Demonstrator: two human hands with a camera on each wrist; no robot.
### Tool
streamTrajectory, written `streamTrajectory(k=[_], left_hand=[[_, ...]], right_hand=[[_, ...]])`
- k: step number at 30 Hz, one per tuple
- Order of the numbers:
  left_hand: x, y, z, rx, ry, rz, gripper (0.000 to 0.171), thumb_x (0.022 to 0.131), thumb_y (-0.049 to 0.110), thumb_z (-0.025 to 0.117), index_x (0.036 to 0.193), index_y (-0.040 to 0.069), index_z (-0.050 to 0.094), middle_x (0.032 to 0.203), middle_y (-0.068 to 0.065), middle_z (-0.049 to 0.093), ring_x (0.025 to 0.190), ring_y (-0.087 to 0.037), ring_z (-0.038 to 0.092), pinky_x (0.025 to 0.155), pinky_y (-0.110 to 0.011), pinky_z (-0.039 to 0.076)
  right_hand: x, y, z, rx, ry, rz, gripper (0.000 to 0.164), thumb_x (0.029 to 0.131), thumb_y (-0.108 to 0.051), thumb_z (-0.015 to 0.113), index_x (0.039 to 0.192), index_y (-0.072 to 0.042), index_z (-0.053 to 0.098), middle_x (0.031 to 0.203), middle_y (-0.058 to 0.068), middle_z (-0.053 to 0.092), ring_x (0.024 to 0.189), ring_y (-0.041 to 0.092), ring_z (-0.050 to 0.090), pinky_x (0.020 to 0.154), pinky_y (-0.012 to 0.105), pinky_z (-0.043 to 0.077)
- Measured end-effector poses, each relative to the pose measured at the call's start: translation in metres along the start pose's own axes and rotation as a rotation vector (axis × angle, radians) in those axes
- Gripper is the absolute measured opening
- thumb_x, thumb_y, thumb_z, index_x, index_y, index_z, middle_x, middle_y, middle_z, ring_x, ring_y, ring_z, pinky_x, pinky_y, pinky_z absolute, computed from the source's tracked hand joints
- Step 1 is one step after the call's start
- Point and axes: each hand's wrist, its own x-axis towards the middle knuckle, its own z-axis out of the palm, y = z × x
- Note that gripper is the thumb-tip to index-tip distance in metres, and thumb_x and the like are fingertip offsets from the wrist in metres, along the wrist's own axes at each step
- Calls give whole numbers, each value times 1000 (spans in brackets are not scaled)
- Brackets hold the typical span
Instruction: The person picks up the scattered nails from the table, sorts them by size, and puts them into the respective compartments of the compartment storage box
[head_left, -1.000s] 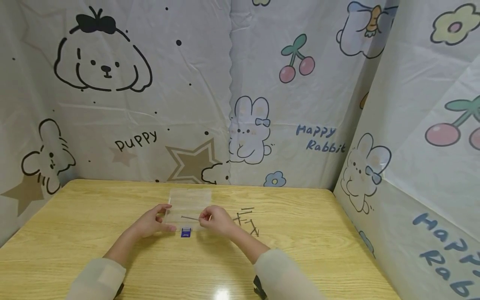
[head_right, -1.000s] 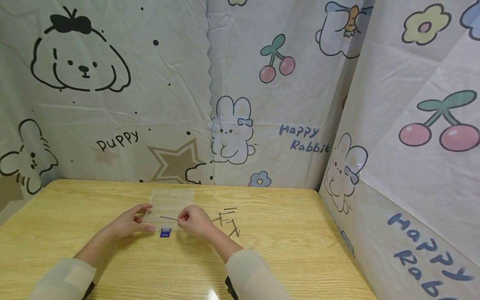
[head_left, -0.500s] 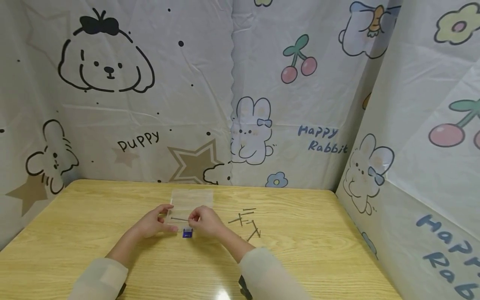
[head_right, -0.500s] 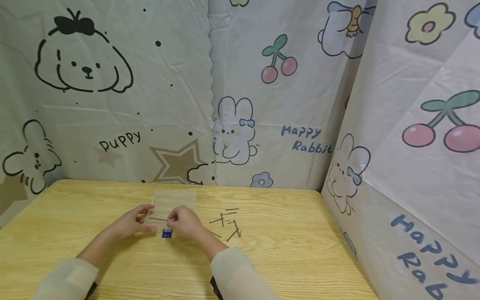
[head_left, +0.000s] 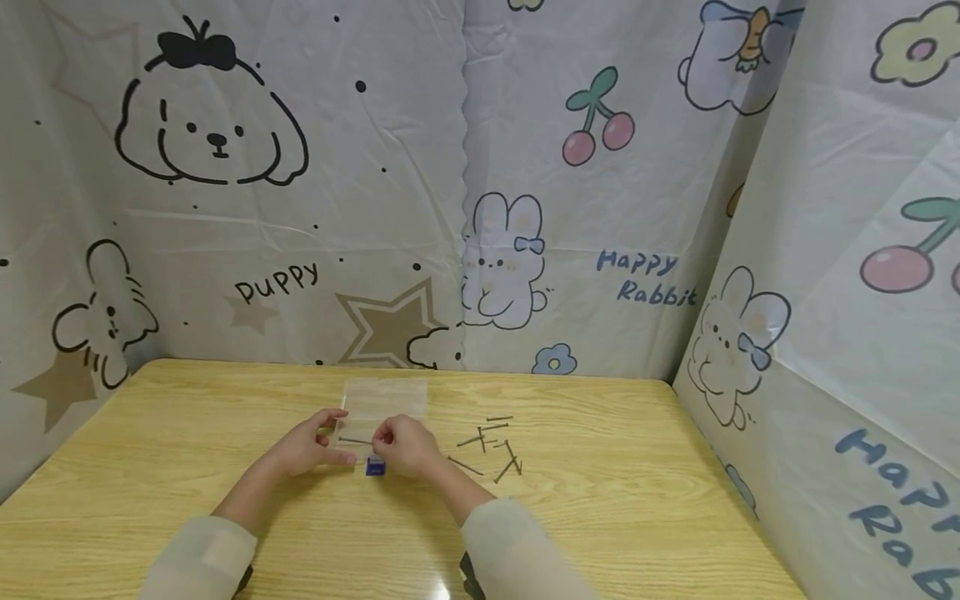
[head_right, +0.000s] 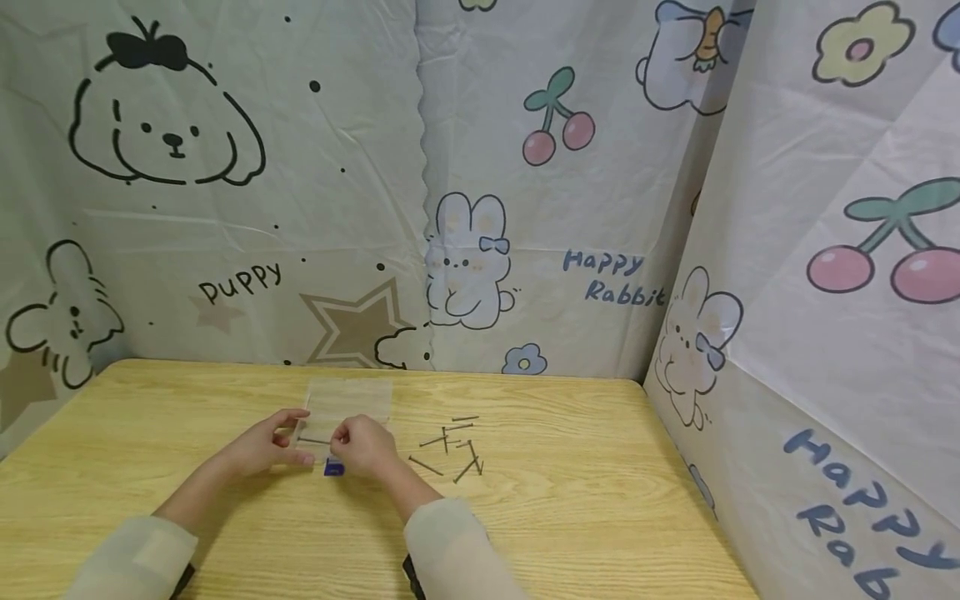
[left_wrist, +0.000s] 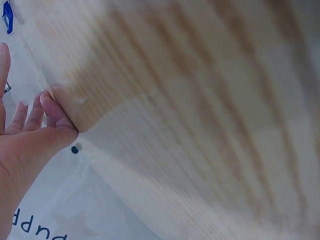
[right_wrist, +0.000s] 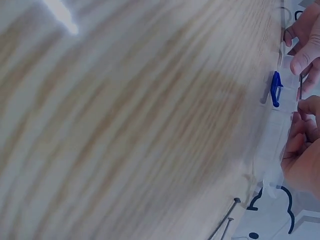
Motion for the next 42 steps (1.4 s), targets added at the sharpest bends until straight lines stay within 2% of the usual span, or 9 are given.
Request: streamTrajectory(k=[15,29,33,38,42], left_hand=[[-2,3,-2,22,-12,20,85,80,31,74,142,-1,26,139,-37,31,120,-55,39,95,-55,42],[0,0,0,6,2,-1,86,78,31,76,143,1,28,140,-34,32,121,-53,39,95,-55,42],[-1,1,0,7,6,-5,86,78,30,76,142,1,28,140,-34,33,121,-53,40,95,-55,42],[-1,4,0,20,9,-16,86,77,31,76,143,1,28,140,-34,32,122,-54,38,96,-56,41],[-1,5,0,34,11,-24,88,77,33,77,143,1,28,141,-35,31,122,-55,38,96,-57,41]], right_hand=[[3,-1,7,-85,35,18,14,91,-21,58,88,-14,69,73,-9,59,62,2,48,58,17,40],[1,-2,7,-91,46,27,15,91,-25,59,91,-16,71,80,-9,64,68,2,53,62,18,44],[2,1,7,-43,54,32,15,91,-26,61,92,-16,72,82,-8,64,70,2,53,62,18,43],[1,6,2,85,85,13,14,88,-25,64,91,-13,72,78,-5,60,65,3,48,56,18,40],[-3,9,-4,126,101,-6,14,88,-25,64,90,-13,71,79,-4,58,67,4,46,56,18,39]])
